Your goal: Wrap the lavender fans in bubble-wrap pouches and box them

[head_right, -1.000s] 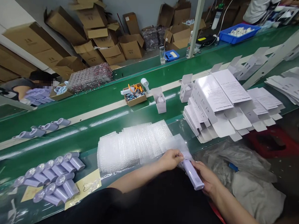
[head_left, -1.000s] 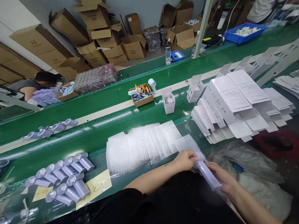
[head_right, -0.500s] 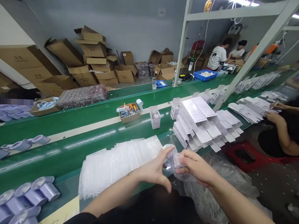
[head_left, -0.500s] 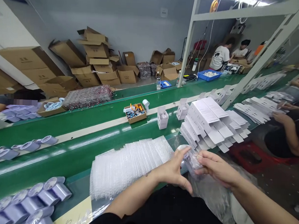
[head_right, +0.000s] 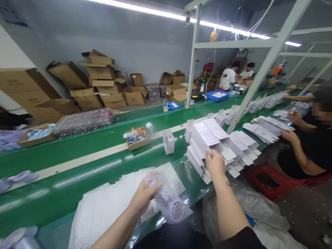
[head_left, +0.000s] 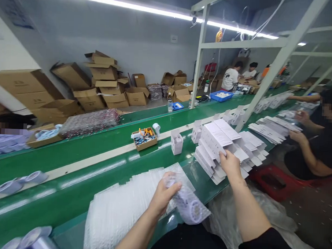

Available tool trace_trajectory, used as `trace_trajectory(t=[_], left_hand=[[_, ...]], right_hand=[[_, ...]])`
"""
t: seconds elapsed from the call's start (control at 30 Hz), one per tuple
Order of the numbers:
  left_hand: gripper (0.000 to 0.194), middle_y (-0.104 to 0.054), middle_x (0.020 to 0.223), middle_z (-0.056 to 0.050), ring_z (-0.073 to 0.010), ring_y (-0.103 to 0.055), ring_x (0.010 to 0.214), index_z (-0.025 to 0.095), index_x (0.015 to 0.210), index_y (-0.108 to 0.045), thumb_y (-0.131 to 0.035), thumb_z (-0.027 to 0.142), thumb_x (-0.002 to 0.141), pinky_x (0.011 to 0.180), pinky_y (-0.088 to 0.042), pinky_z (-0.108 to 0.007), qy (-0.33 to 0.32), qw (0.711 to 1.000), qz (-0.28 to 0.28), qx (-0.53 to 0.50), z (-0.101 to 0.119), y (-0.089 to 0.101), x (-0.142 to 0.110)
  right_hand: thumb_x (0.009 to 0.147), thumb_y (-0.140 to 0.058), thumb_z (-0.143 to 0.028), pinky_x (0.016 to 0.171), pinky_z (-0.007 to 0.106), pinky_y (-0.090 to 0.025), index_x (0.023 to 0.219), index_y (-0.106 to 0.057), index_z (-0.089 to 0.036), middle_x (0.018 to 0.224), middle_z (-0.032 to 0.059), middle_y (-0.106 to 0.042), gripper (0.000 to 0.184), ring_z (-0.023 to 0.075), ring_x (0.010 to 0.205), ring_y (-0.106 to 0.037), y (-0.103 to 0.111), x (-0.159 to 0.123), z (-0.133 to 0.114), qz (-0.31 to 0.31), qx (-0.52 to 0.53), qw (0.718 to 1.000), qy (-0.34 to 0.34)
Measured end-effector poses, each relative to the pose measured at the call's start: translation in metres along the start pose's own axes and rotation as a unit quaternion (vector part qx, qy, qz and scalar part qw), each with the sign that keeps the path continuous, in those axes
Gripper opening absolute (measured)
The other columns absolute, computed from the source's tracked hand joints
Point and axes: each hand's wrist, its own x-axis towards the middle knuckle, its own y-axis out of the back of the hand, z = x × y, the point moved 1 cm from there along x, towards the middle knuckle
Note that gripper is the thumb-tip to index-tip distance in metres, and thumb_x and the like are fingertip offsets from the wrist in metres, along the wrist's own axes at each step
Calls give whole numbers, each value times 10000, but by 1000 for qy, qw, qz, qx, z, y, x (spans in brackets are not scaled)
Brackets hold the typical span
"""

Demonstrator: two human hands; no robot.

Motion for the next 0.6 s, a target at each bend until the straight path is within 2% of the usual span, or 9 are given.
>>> trace_trajectory(t=[0.07,0.17,0.23,0.3,0.37,0.43,0.5,0.6], left_hand=[[409,-621,752,-11,-117,-559,627,127,885,-604,-791,324,580,533,-416,-198,54,997,38,-34,1,30,-1],[343,-532,545,37,-51,-424,432,108,677,-588,-815,303,509,352,-254,-152,112,983,92,-109,4,75,0],[327,-521,526,50,-41,-405,412,114,645,-580,-822,245,470,320,-214,-142,96,971,141,-168,9,99,-2],[314,-559,570,45,-48,-452,443,122,683,-599,-814,198,467,324,-247,-136,61,959,174,-215,18,117,-3],[300,-591,608,37,-57,-492,473,131,718,-615,-802,185,490,337,-282,-137,22,949,192,-248,28,130,0],[290,-628,659,19,-75,-543,526,137,750,-627,-790,190,515,382,-351,-148,-21,941,210,-264,37,139,11],[297,-657,720,-5,-102,-588,600,137,786,-636,-782,215,539,457,-419,-170,-65,938,225,-256,44,141,32],[353,-663,781,-24,-121,-600,649,139,848,-626,-766,299,567,495,-429,-190,-118,931,268,-219,50,133,81]], right_hand=[[898,-383,-352,679,311,-410,1093,-637,-196,750,88,-677,356,237,733,-619,3,-17,-2,14,-6,1000,3],[916,-364,-345,652,309,-408,1176,-599,-224,727,72,-678,371,229,682,-619,10,-51,-16,5,-36,998,50],[924,-351,-294,646,302,-410,1198,-578,-233,791,73,-683,361,221,697,-621,7,-66,-32,-11,-62,992,110],[919,-349,-234,654,291,-414,1195,-566,-231,929,85,-671,351,212,754,-621,-8,-67,-51,-20,-77,982,171],[908,-353,-187,660,282,-414,1187,-555,-219,1056,102,-625,346,209,811,-611,-35,-53,-74,-46,-80,969,228],[894,-353,-145,659,283,-411,1195,-535,-202,1107,126,-576,357,209,821,-601,-71,-30,-100,-105,-84,947,290],[877,-356,-110,663,284,-409,1201,-525,-186,1119,146,-541,373,206,816,-598,-109,-5,-129,-170,-80,916,354],[869,-367,-94,697,288,-421,1163,-554,-178,1140,155,-524,359,206,836,-606,-160,28,-166,-234,-46,872,427]])
